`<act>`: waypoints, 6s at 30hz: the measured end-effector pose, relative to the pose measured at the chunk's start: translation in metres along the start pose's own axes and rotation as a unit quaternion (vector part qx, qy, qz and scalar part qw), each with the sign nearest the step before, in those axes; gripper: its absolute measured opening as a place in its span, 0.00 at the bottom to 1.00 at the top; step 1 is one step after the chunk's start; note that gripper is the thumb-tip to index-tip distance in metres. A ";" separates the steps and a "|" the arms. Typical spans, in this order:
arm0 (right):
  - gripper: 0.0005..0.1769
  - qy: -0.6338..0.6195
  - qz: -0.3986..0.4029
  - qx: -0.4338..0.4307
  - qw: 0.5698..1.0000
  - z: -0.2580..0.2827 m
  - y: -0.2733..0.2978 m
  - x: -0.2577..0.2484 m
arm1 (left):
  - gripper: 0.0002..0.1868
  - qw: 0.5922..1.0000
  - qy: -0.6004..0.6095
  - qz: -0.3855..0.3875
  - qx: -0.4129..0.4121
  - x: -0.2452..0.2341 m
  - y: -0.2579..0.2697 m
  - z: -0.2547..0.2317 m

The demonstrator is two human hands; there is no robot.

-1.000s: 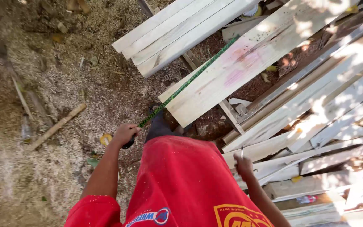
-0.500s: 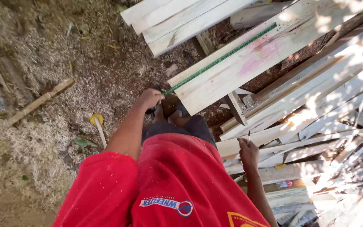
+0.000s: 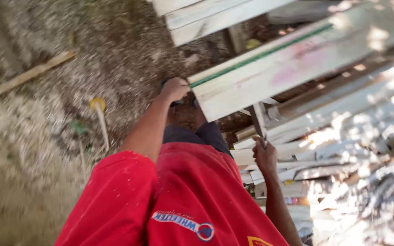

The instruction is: The person is measuring and marking wooden planks using a measuring tape, square, and pencil.

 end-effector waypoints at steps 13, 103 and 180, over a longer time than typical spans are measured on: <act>0.28 0.326 0.221 -0.320 0.861 0.115 -0.156 0.054 | 0.18 0.995 -0.005 -0.067 -0.067 -0.004 0.009 -0.032; 0.40 0.559 0.234 -0.218 0.765 0.166 -0.204 0.130 | 0.16 0.982 0.018 -0.173 -0.069 0.001 0.073 0.031; 0.32 0.443 0.131 -0.236 0.855 0.156 -0.214 0.088 | 0.12 0.957 0.032 -0.285 0.030 0.017 0.025 -0.025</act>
Point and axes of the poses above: each hand's wrist, its own y-axis away from the middle knuckle, its own x-axis out of the palm, z = x × y, the point moved 2 cm from there along -y, towards the middle knuckle, and after that the axes turned 11 degrees about -y, right-handed, at the moved point
